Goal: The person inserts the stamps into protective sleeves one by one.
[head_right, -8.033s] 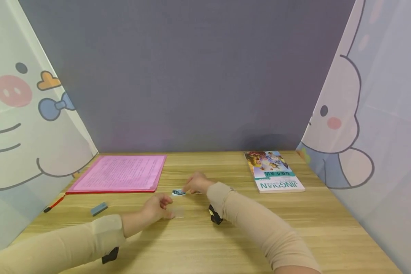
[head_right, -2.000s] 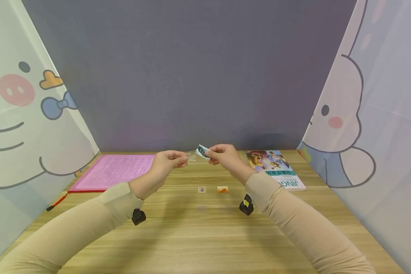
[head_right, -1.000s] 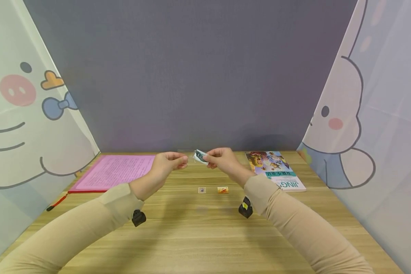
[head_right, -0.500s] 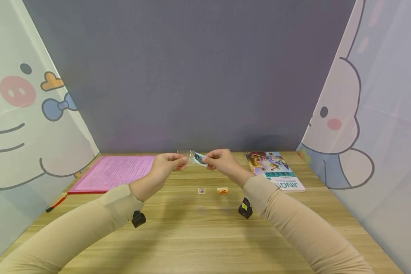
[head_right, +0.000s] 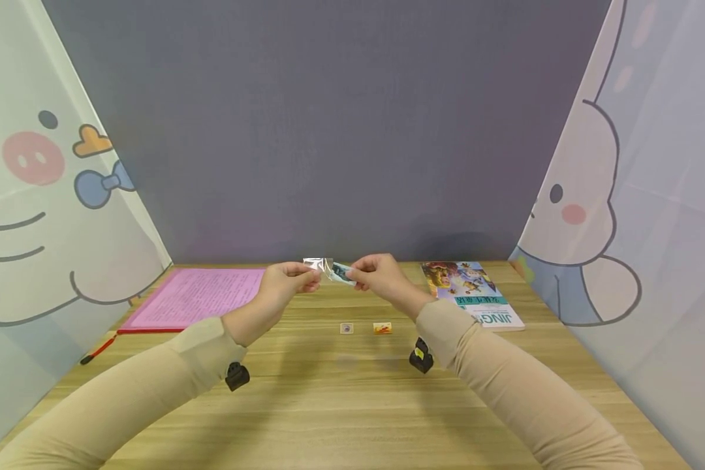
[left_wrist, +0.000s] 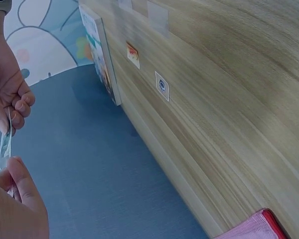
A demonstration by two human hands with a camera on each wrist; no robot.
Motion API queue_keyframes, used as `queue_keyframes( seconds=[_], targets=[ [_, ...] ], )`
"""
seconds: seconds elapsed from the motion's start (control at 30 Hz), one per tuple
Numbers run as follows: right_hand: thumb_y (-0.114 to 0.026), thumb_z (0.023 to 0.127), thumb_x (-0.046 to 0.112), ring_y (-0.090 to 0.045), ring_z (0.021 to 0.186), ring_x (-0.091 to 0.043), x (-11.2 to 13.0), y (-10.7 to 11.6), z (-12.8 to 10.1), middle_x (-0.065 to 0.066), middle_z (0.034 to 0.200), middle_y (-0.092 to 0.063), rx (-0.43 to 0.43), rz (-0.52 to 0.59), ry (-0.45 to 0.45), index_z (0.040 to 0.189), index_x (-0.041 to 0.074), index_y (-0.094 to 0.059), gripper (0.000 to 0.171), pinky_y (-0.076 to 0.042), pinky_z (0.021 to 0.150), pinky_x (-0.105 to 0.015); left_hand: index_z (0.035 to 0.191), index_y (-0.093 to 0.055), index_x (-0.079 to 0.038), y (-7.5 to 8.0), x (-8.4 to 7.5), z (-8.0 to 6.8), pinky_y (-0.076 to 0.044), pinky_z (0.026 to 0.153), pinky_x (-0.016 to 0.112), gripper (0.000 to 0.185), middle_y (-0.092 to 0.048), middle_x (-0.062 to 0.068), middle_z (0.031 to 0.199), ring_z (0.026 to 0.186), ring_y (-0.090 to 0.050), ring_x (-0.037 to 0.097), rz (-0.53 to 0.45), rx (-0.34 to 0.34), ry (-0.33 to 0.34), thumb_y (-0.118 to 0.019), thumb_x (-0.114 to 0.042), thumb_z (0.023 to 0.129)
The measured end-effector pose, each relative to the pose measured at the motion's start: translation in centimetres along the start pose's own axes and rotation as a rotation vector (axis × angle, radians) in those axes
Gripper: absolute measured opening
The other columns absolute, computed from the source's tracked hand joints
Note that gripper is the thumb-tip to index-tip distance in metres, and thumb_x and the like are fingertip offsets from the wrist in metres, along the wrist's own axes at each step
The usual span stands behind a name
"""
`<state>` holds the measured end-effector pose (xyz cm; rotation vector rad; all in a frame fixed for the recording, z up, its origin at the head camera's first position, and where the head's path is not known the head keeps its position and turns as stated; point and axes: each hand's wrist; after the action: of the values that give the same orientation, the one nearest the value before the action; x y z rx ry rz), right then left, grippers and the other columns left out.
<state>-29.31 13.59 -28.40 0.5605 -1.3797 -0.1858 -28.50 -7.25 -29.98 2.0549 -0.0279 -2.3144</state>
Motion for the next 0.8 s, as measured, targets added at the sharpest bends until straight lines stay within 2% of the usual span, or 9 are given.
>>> queue_keyframes(
  seconds=[0.37,0.6,0.8],
  targets=[
    [-0.065,0.094,0.028,-0.063,0.077,-0.017,0.28,-0.13,-0.02,-0.014,0.092,-0.070,-0.045,-0.015,0.013,0.104,0.007,-0.070,0.023,-0.055,0.073,-0.030,0.096,-0.070,0.008,-0.03,0.17,-0.06,-0.061,0.068,0.023,0.014,-0.072,0.010,0.081,0.063,-0.067,0.009,0.009,0.005,-0.021,-0.071,-0.003,0.086],
    [-0.065,0.094,0.027,-0.062,0.076,-0.016,0.31,-0.08,-0.04,-0.002,0.083,-0.068,-0.055,0.000,0.004,0.104,0.006,-0.069,0.024,-0.055,0.072,-0.028,0.098,-0.070,0.007,-0.14,0.14,-0.15,-0.061,0.071,0.026,0.016,-0.072,0.010,0.083,0.064,-0.067,0.008,0.013,0.014,-0.023,-0.072,-0.004,0.086],
    [-0.065,0.094,0.026,-0.062,0.074,-0.015,0.26,-0.12,-0.06,-0.006,0.084,-0.069,-0.068,0.026,-0.005,0.104,0.005,-0.070,0.023,-0.054,0.070,-0.028,0.097,-0.070,0.006,-0.24,0.15,-0.24,-0.062,0.072,0.027,0.016,-0.071,0.010,0.084,0.064,-0.067,0.008,0.023,0.008,-0.020,-0.072,-0.004,0.085]
  ],
)
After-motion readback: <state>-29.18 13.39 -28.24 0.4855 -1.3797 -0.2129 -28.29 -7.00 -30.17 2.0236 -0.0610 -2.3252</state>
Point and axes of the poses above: each hand's wrist, its own z-axis towards the middle knuckle, its own y-axis out of the back of the hand, x = y × z
